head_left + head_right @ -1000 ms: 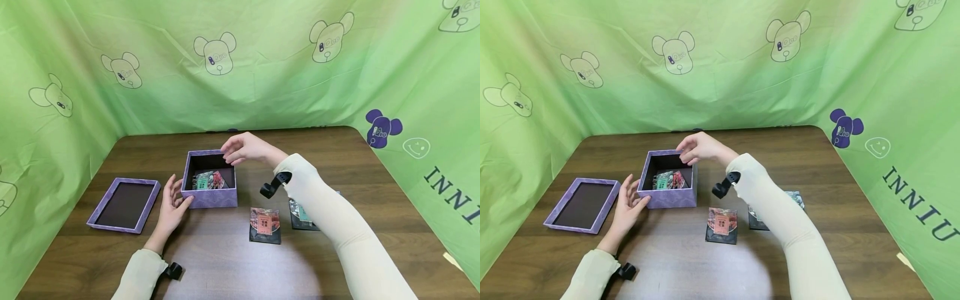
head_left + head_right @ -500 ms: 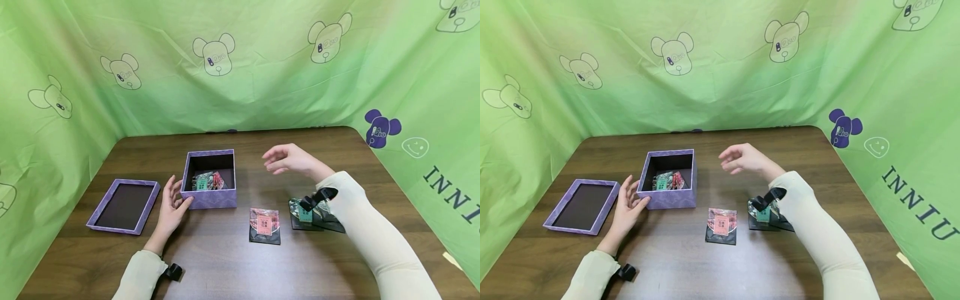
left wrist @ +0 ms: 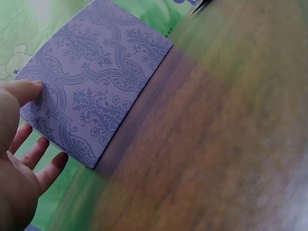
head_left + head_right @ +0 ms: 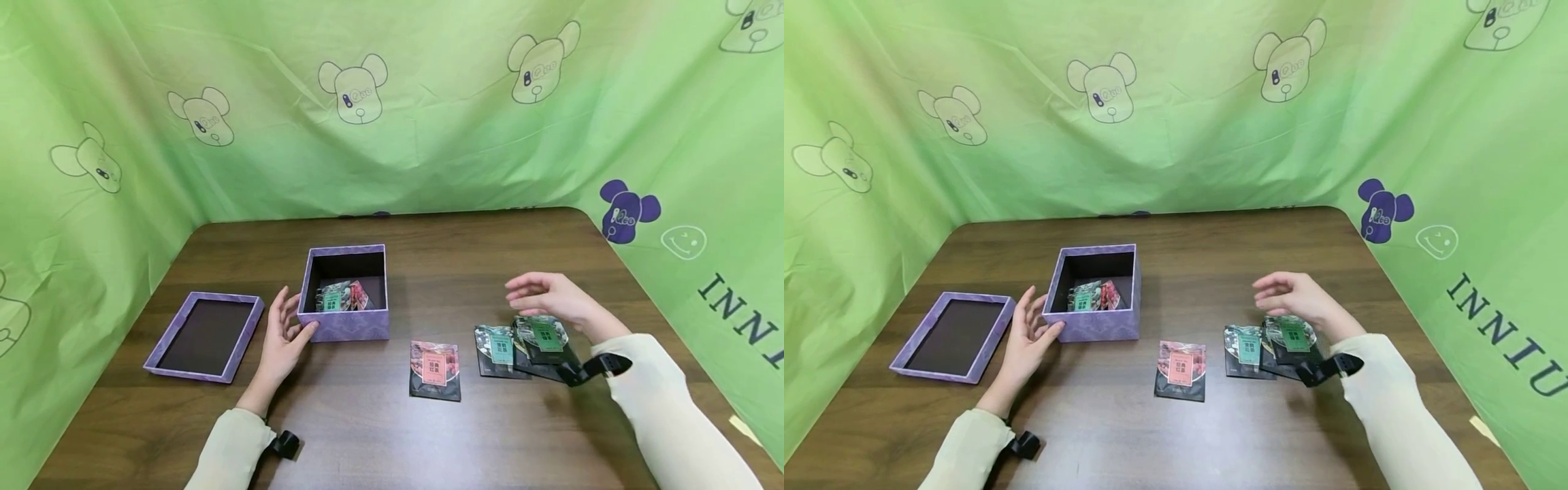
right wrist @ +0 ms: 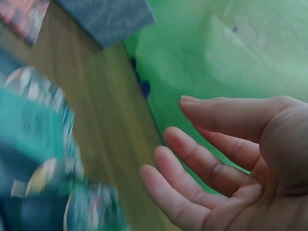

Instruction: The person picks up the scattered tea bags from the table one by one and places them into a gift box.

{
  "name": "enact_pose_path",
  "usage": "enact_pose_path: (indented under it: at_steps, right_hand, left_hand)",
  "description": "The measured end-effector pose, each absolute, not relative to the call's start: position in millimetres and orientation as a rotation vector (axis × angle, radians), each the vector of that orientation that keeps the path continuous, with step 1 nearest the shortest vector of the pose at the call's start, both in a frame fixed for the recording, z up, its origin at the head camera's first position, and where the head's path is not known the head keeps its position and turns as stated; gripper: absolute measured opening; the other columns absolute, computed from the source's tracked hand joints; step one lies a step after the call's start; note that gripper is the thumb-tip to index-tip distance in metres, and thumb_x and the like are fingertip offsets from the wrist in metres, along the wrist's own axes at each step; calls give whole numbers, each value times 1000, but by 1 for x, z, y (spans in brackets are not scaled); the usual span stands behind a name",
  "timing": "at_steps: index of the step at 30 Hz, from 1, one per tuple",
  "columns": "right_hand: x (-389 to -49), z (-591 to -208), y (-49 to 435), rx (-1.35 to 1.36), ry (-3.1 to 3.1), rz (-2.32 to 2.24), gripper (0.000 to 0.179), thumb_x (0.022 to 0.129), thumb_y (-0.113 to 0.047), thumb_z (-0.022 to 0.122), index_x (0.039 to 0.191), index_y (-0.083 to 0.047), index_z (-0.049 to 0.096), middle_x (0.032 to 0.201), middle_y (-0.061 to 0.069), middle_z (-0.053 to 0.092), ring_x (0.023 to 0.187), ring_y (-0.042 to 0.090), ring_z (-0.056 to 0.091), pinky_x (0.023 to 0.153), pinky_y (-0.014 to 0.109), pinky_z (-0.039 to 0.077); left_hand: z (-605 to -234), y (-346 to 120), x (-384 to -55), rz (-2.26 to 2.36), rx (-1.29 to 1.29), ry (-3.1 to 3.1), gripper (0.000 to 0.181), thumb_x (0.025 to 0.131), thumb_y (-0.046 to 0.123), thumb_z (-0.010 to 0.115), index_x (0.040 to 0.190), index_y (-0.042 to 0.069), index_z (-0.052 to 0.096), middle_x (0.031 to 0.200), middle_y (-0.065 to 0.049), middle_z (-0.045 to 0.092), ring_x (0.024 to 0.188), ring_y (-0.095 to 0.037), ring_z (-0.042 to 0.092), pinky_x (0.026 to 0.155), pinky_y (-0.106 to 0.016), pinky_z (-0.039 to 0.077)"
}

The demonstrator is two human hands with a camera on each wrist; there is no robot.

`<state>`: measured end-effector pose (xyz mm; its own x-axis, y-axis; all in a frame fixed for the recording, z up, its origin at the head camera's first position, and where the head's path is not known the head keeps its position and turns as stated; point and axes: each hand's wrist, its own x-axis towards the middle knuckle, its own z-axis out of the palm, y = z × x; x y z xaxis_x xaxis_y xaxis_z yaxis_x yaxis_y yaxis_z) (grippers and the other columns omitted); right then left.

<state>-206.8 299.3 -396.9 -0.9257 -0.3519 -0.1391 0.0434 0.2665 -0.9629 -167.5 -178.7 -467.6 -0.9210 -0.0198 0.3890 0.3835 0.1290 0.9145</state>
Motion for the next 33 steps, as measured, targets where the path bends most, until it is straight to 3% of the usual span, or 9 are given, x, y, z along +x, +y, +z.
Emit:
enact_pose_path:
  at_steps: [4, 9, 12, 15, 17, 20, 27, 33]
  right_hand:
    - [-193, -408, 323, -268, 2384, -1647, 46, 86, 4, 71, 125, 19, 51, 107, 14, 68, 86, 13, 69, 75, 34, 57]
    - [-179, -417, 340, -167, 2556, -1485, 59, 85, -1, 74, 132, 18, 45, 123, 34, 53, 85, 8, 63, 71, 31, 57]
    - [-176, -423, 342, -100, 2619, -1344, 73, 82, -6, 78, 139, 17, 37, 127, 40, 45, 90, 19, 62, 70, 32, 55]
    - [-174, -428, 340, -96, 2703, -1168, 86, 77, -13, 84, 140, 16, 33, 125, 42, 45, 94, 35, 60, 72, 37, 52]
    - [-173, -431, 339, -119, 2748, -1091, 91, 73, -14, 87, 139, 17, 33, 122, 43, 47, 94, 39, 58, 72, 39, 49]
    - [-174, -434, 336, -154, 2782, -1054, 92, 69, -13, 88, 137, 18, 34, 113, 39, 51, 85, 35, 57, 70, 40, 46]
    - [-176, -435, 334, -138, 2788, -1038, 91, 65, -12, 90, 135, 17, 39, 97, 22, 50, 83, 30, 48, 68, 38, 39]
    - [-179, -434, 338, -112, 2783, -1076, 77, 66, -9, 90, 128, 16, 52, 91, 12, 48, 82, 24, 44, 67, 33, 37]
  left_hand:
    - [-468, -179, -167, -1851, -355, -2115, 78, 89, -16, 61, 152, -8, 16, 144, -34, 38, 119, -1, 44, 89, -18, 43]
    - [-469, -179, -166, -1841, -359, -2113, 78, 89, -16, 61, 152, -7, 16, 143, -35, 39, 119, -4, 44, 88, -19, 43]
    - [-469, -180, -167, -1841, -359, -2104, 78, 88, -17, 61, 152, -7, 16, 144, -34, 39, 120, -5, 44, 89, -18, 43]
    - [-469, -180, -168, -1843, -369, -2100, 78, 88, -17, 61, 152, -6, 17, 144, -34, 38, 120, -4, 44, 89, -18, 43]
    - [-469, -179, -168, -1845, -373, -2101, 79, 88, -17, 61, 152, -5, 17, 144, -34, 38, 120, -3, 44, 89, -18, 43]
    - [-469, -179, -168, -1847, -370, -2103, 78, 89, -16, 61, 152, -5, 17, 144, -34, 38, 120, -3, 44, 89, -18, 42]
    - [-470, -179, -169, -1846, -344, -2120, 78, 88, -16, 62, 152, -7, 17, 144, -33, 39, 121, -10, 44, 89, -20, 43]
    - [-469, -179, -169, -1850, -336, -2120, 79, 88, -16, 62, 152, -7, 17, 144, -32, 40, 123, -16, 45, 90, -21, 43]
